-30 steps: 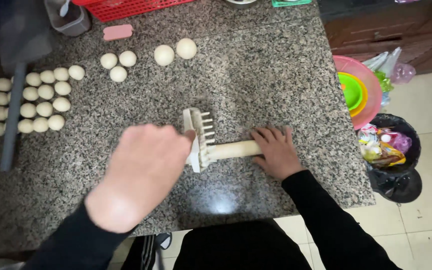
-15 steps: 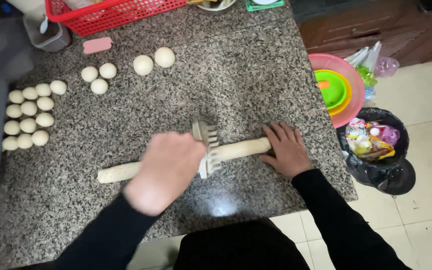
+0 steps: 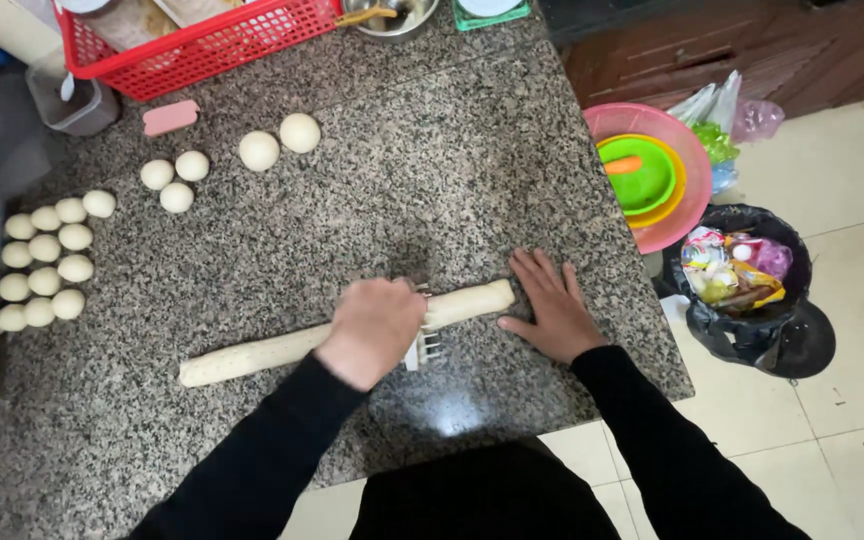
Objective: Shaping a large piece of dough into a roll, applying a pattern with a roller tool, and placing it on a baking tray
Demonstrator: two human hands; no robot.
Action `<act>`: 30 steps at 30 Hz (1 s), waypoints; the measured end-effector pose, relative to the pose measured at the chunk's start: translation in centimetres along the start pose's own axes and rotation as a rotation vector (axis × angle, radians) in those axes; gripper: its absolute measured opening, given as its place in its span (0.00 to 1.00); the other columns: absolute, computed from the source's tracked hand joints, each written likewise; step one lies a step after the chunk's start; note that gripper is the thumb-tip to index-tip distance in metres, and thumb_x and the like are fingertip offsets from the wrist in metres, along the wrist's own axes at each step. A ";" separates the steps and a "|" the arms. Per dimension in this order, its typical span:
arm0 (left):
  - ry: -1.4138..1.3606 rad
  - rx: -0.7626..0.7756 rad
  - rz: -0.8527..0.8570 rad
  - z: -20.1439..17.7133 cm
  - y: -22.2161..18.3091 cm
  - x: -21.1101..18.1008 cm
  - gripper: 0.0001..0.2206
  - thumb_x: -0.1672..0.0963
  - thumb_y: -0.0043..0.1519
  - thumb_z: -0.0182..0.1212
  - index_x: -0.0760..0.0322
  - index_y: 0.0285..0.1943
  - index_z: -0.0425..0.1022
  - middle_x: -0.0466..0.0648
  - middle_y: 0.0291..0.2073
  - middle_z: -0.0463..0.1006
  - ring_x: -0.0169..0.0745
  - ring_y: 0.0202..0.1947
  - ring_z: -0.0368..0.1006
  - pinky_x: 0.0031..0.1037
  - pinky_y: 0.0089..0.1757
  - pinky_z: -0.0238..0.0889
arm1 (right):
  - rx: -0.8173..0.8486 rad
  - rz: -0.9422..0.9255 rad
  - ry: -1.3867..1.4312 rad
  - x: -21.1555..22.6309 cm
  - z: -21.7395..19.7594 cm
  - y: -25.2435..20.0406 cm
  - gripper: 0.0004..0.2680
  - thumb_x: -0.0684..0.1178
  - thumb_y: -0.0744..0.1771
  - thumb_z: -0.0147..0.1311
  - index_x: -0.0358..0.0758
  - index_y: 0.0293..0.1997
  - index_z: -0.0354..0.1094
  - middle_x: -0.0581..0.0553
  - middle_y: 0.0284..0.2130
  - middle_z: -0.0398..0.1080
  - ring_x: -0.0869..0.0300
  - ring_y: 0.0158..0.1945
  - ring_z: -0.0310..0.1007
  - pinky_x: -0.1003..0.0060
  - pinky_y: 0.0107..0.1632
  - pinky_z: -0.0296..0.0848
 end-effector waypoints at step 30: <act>0.055 -0.063 0.039 -7.6 6.2 -5.1 0.13 0.64 0.63 0.62 0.55 0.31 0.90 0.48 0.23 0.87 0.53 0.30 0.88 0.47 0.29 0.80 | -0.060 -0.082 -0.002 -1.1 1.1 0.8 0.43 0.64 0.69 0.70 0.44 0.90 0.38 0.44 0.89 0.33 0.43 0.91 0.22 0.27 0.84 0.24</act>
Point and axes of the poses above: each hand's wrist, its own y-axis towards the middle knuckle, its own z-axis out of the palm, x = y × z, the point moved 7 cm from there along y, towards the middle knuckle
